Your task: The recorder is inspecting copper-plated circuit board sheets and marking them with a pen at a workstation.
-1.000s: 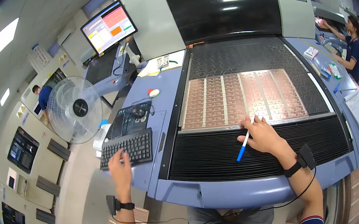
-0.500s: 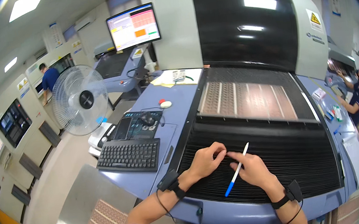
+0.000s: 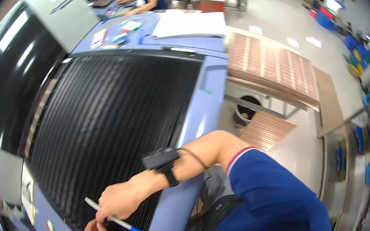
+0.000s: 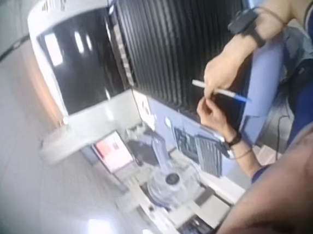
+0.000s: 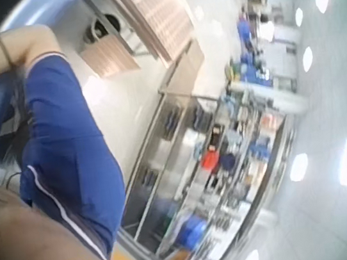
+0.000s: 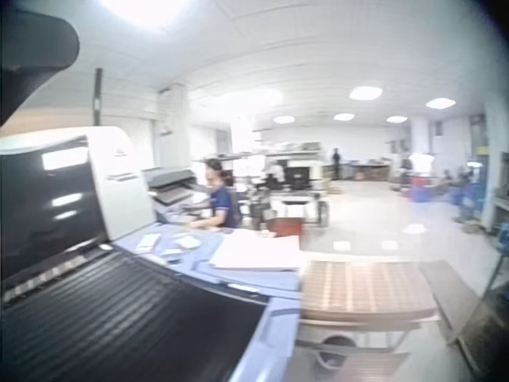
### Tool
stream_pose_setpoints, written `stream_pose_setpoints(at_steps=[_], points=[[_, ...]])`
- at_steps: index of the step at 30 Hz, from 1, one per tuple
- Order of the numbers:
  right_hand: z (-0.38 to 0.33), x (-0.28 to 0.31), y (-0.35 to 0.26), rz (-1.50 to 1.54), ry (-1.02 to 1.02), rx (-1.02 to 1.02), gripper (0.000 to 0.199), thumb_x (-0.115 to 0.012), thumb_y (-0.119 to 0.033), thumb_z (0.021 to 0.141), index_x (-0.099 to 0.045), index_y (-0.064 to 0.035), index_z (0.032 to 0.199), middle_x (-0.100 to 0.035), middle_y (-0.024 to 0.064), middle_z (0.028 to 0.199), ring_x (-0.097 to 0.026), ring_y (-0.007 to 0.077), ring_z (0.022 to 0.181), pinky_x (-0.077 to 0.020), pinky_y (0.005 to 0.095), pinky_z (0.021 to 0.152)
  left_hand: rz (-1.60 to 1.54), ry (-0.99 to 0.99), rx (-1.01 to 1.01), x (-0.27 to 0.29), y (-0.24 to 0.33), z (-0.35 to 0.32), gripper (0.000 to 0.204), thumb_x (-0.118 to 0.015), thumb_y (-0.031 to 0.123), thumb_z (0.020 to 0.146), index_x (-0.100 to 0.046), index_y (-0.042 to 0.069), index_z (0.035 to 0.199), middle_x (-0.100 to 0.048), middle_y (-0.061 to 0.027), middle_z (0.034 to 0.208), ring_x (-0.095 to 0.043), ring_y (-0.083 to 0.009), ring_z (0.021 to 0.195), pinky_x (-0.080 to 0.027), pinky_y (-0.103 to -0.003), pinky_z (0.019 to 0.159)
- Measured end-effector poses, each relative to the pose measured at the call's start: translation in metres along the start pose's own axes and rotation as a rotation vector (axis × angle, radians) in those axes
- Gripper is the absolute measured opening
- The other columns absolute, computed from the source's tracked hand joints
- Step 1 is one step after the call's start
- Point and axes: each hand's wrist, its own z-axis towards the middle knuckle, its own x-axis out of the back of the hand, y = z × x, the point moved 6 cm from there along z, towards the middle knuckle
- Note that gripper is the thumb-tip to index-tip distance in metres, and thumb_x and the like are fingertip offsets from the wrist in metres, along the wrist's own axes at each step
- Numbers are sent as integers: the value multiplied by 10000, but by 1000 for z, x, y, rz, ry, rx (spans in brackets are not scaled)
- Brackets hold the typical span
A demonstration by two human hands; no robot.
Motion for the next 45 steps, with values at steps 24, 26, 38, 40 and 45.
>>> stream_pose_setpoints(at_steps=[24, 26, 38, 40, 45], points=[[-322, 266, -118, -677, 1043, -749, 327, -679, -204, 934, -666, -36, 1214, -733, 190, 1006, -729, 239, 971, -561, 347, 814, -41, 82, -105, -7, 27, -3, 144, -723, 19, 908, -587, -27, 915, -668, -135, 754, -642, -173, 634, -533, -276, 581], [-428, 293, -125, -1086, 963, -1170, 396, -692, -277, 929, -636, -26, 1230, -708, 245, 1007, -706, 373, 947, -556, 415, 833, -40, 53, -109, -9, 26, -4, 146, -724, 21, 909, -587, -27, 921, -670, -133, 756, -643, -172, 637, -535, -272, 581], [-600, 295, -204, -1636, 997, -1333, 340, -606, -61, 851, -680, -187, 1158, -692, 201, 861, -691, 411, 835, -528, 506, 723, -138, 56, 35, -15, 18, -10, 118, -709, 13, 915, -599, -28, 927, -685, -135, 780, -655, -176, 645, -554, -267, 597], [-582, 333, -266, -1955, 1097, -1232, 293, -605, -106, 876, -698, -164, 1148, -686, 212, 854, -668, 415, 803, -520, 501, 711, -91, 39, 1, -18, 28, -6, 113, -711, 9, 911, -605, -28, 922, -688, -136, 779, -660, -176, 652, -557, -270, 614], [-494, 343, -386, -1452, 1698, -507, 234, -588, -135, 988, -613, 5, 1173, -701, 142, 1119, -690, 263, 974, -536, 395, 839, -125, 30, 15, -16, 30, -4, 116, -714, 26, 917, -613, -27, 931, -693, -135, 782, -659, -167, 653, -552, -264, 626]])
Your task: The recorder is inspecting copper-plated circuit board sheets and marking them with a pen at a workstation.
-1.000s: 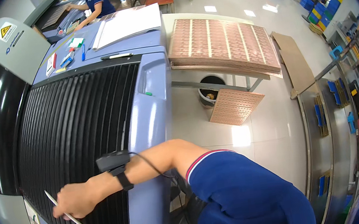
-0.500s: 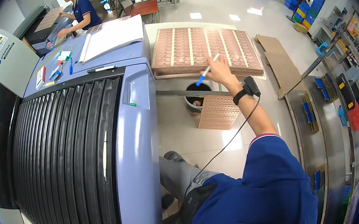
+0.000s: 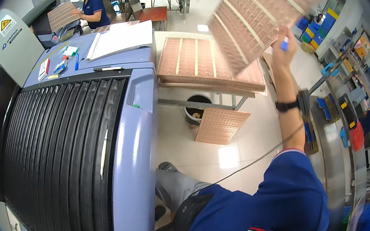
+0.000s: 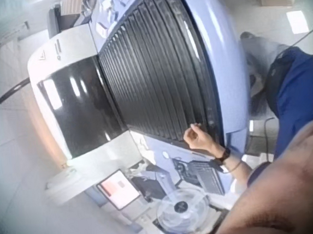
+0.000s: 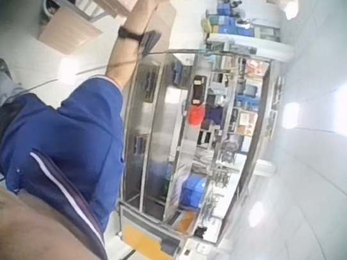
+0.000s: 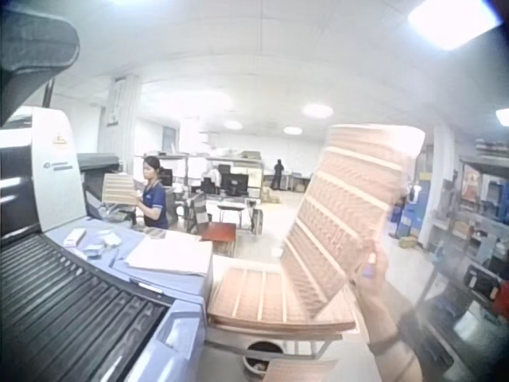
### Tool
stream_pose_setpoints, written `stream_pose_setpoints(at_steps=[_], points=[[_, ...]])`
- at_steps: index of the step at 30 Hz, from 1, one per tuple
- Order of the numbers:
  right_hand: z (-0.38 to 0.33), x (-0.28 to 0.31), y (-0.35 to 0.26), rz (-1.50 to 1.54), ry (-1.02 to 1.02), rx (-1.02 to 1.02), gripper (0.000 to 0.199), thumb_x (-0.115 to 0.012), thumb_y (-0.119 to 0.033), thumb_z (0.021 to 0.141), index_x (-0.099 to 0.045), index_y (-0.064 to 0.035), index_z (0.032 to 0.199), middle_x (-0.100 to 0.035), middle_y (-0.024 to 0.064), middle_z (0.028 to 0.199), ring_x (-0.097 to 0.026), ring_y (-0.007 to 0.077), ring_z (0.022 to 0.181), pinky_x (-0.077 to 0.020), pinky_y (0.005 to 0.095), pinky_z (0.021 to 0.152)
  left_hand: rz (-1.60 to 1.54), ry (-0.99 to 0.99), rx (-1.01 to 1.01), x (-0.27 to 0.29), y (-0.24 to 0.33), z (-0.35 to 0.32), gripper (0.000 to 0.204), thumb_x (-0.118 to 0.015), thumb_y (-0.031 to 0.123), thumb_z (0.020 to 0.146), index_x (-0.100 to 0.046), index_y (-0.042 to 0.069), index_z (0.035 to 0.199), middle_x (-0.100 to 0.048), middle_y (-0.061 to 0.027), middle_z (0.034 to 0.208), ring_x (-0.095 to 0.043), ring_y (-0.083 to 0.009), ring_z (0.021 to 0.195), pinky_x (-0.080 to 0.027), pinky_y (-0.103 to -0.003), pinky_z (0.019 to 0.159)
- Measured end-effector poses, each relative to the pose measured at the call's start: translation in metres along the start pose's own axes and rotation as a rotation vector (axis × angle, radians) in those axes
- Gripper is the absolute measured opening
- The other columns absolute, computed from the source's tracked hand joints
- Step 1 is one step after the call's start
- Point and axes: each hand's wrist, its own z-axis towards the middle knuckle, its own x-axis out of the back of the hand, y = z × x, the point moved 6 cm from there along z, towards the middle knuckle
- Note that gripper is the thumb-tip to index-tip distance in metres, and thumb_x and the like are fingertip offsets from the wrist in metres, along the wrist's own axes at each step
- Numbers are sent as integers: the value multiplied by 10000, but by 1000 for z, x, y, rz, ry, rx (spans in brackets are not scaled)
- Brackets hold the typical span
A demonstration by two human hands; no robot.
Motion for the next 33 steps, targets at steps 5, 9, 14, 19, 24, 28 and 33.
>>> stream_pose_setpoints(at_steps=[5, 9, 14, 19, 24, 28, 33], points=[[-88, -11, -44, 846, -182, -498, 124, -534, -130, 1038, -598, -45, 1100, -695, 91, 1048, -696, 182, 944, -605, 375, 862, 97, -12, 47, 7, -22, -1, 60, -652, 46, 955, -626, -8, 965, -670, -89, 826, -642, -146, 719, -525, -264, 658], [-152, -34, -89, 1064, -193, -759, 102, -558, -145, 1027, -602, -54, 1031, -702, 58, 1013, -707, 188, 925, -624, 368, 839, 83, 1, -16, 2, -26, 0, 88, -618, 83, 990, -586, 12, 950, -598, -32, 764, -570, -80, 671, -478, -227, 615], [-208, -68, -105, 1350, -312, -991, 133, -524, -166, 1040, -596, -55, 1057, -708, 57, 1043, -719, 211, 916, -636, 400, 841, 114, -5, 7, -1, -8, -4, 92, -627, 54, 969, -578, -1, 915, -613, -54, 738, -596, -98, 636, -471, -234, 625], [-235, -89, -141, 1431, -532, -967, 176, -463, -158, 1061, -570, -54, 1155, -704, 94, 1146, -714, 243, 1020, -641, 430, 849, 34, 5, -36, 1, 1, -6, 50, -628, 24, 954, -583, 2, 954, -625, -52, 749, -623, -103, 658, -479, -230, 625], [-268, -92, -160, 1511, -701, -1053, 178, -429, -155, 1072, -579, -84, 1136, -709, 83, 1179, -717, 230, 1016, -651, 415, 816, -287, -47, 24, -7, 38, -10, 577, -633, 374, 963, -510, -6, 1379, -694, -176, 1118, -693, -223, 943, -532, -327, 837], [-293, -85, -166, 1565, -793, -1077, 194, -429, -167, 1074, -595, -97, 1145, -703, 66, 1184, -707, 245, 1041, -647, 418, 808, -743, -188, -70, -49, 98, -15, 890, -553, 568, 959, -257, -44, 1534, -448, -261, 1480, -525, -342, 1309, -407, -416, 1080], [-301, -60, -179, 1329, -943, -1047, 179, -509, -216, 1049, -604, -104, 1150, -690, 66, 1194, -675, 301, 1121, -586, 502, 926, -1084, -73, 302, -96, 104, -36, 593, -583, 475, 986, -494, -23, 1296, -636, -118, 1093, -640, -202, 922, -532, -315, 755]])
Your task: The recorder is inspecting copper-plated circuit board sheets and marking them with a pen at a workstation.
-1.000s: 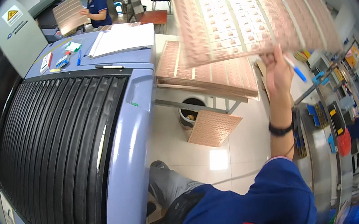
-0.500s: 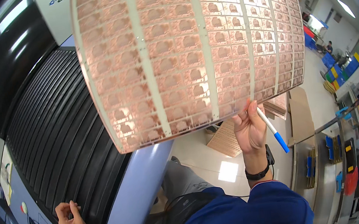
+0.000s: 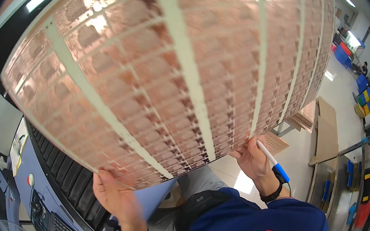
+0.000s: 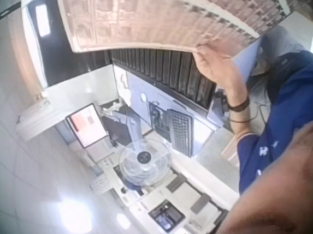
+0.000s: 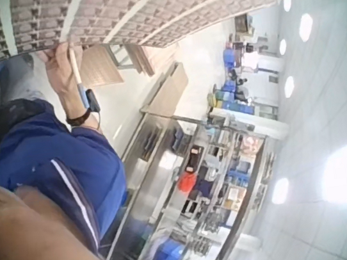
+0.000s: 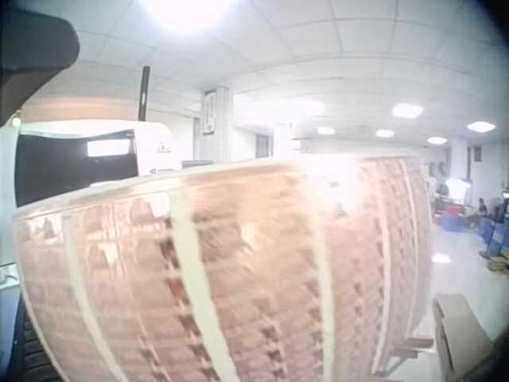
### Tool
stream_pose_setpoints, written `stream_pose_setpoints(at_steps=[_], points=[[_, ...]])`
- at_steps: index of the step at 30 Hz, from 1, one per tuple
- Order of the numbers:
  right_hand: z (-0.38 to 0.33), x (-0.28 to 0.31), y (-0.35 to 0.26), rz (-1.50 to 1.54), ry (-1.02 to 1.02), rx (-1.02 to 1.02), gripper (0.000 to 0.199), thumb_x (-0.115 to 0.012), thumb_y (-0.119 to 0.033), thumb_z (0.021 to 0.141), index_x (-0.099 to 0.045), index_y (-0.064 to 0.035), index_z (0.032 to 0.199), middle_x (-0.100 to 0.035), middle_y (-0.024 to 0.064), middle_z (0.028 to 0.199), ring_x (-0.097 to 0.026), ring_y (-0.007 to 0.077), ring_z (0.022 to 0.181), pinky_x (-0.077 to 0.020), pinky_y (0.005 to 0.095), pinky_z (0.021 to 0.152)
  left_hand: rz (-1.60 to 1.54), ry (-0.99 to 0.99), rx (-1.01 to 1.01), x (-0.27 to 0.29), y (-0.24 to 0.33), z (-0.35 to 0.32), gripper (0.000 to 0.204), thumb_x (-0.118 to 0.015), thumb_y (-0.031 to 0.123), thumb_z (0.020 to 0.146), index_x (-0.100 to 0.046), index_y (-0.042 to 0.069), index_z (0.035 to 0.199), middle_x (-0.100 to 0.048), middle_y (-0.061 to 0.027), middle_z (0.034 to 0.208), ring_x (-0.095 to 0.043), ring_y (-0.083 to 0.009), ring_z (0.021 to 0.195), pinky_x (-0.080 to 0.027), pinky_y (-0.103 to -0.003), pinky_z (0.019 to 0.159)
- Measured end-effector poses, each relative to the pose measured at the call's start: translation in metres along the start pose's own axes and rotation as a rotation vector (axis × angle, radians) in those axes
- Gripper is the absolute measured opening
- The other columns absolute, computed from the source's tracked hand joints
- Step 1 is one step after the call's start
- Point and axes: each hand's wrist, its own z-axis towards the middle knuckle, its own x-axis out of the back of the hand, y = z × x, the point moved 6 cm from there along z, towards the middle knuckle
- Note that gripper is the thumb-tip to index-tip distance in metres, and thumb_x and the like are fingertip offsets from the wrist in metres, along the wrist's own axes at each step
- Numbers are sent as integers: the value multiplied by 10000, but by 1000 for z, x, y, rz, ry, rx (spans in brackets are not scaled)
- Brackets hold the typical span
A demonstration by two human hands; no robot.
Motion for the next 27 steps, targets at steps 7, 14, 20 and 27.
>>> stream_pose_setpoints(at_steps=[7, 14, 20, 27], points=[[-115, 55, 27, -493, 319, -616, 298, -621, -193, 1004, -607, 40, 1189, -705, 200, 1113, -694, 294, 1064, -563, 422, 944, 426, -259, -216, -92, -38, -27, 210, -626, 221, 1003, -654, 16, 969, -604, 30, 765, -504, -54, 643, -370, -237, 549], [-116, 7, -71, -1381, 280, 323, 186, -743, -31, 855, -706, -4, 1035, -760, 140, 954, -752, 240, 817, -587, 294, 719, 1002, -833, -830, -181, -132, -90, 165, -704, 169, 848, -589, 139, 733, -595, 8, 629, -604, -158, 565, -433, -298, 526], [-89, 55, -59, -2007, -133, 188, 245, -721, -140, 836, -679, -97, 1074, -691, 134, 772, -689, 353, 790, -563, 430, 723, 1150, -1055, -955, -178, -187, -130, 168, -692, 202, 813, -558, 145, 729, -573, 33, 633, -608, -124, 615, -452, -281, 581], [-116, 190, -7, -2021, -34, -337, 205, -624, -27, 803, -692, -92, 986, -680, 168, 740, -689, 373, 753, -533, 487, 656, 995, -1068, -763, -177, -200, -127, 266, -714, 231, 857, -673, 55, 1054, -709, -91, 1016, -659, -259, 1038, -485, -409, 966]])
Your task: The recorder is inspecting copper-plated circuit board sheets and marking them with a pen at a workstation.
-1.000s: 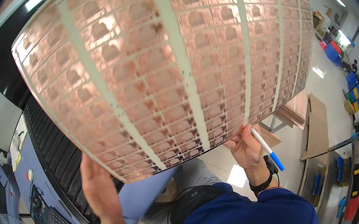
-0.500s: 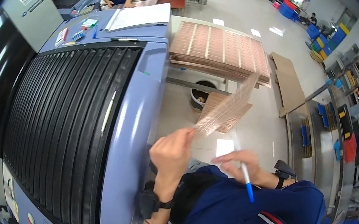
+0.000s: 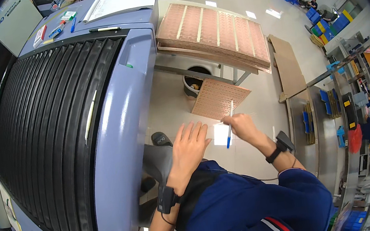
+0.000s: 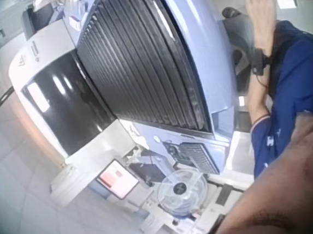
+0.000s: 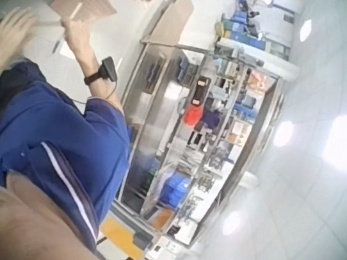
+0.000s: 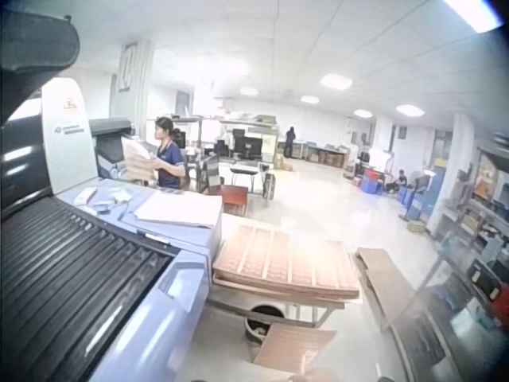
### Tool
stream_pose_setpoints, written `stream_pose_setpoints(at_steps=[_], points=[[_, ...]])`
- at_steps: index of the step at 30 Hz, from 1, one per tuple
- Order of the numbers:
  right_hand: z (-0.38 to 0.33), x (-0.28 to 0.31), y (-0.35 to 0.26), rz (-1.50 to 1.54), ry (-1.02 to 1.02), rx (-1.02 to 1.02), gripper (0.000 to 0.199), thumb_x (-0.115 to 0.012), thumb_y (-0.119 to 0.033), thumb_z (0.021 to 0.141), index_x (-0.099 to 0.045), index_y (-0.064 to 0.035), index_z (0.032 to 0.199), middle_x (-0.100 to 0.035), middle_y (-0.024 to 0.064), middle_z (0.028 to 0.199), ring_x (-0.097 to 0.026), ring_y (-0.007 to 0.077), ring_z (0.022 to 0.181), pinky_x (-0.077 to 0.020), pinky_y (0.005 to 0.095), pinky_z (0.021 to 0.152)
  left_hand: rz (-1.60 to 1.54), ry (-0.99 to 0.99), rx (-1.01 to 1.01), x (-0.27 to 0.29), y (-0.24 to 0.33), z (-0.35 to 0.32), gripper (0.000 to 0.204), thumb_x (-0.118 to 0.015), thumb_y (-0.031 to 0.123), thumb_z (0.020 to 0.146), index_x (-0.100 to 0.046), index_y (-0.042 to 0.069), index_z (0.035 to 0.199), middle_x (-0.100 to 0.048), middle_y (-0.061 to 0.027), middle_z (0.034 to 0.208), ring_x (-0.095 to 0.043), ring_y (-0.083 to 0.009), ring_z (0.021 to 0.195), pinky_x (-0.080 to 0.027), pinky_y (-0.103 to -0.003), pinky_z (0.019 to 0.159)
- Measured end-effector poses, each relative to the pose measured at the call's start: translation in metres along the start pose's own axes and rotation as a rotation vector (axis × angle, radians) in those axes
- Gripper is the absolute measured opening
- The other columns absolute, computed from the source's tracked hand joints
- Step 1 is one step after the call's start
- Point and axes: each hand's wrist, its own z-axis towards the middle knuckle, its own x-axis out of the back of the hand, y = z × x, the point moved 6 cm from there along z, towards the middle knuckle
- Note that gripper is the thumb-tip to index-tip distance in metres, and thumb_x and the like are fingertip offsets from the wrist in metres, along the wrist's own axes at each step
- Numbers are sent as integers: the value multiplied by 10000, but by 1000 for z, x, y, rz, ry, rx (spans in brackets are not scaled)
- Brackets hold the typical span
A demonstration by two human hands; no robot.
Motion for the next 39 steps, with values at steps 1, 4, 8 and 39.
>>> stream_pose_setpoints(at_steps=[1, 4, 8, 39], points=[[4, -16, 26, 7, 18, -67, 204, -625, -29, 794, -698, -94, 973, -685, 174, 749, -693, 375, 759, -536, 488, 660, -2, -5, 11, 6, 1, -3, 266, -714, 231, 857, -673, 55, 1054, -709, -91, 1016, -659, -259, 1038, -485, -409, 966], [12, -51, 88, 43, 71, -230, 182, -613, -23, 794, -710, -87, 935, -696, 186, 781, -691, 392, 771, -534, 487, 671, -100, -82, 127, 24, -5, -28, 366, -739, 183, 841, -654, 36, 1165, -694, -110, 1136, -629, -302, 1128, -457, -444, 1035], [24, -115, 175, 114, 154, -521, 133, -608, -35, 820, -724, -75, 872, -691, 211, 803, -684, 410, 803, -526, 489, 699, -161, -75, 329, 49, -24, -67, 297, -736, 122, 833, -673, 20, 1105, -698, -113, 1102, -640, -289, 1094, -469, -446, 1012], [78, -195, 246, -315, -79, -647, 110, -587, -64, 879, -690, -32, 901, -705, 216, 909, -713, 389, 851, -578, 492, 721, -174, -45, 693, 99, -34, -119, 156, -701, -51, 781, -703, -14, 933, -732, -130, 924, -713, -305, 868, -555, -404, 819]])
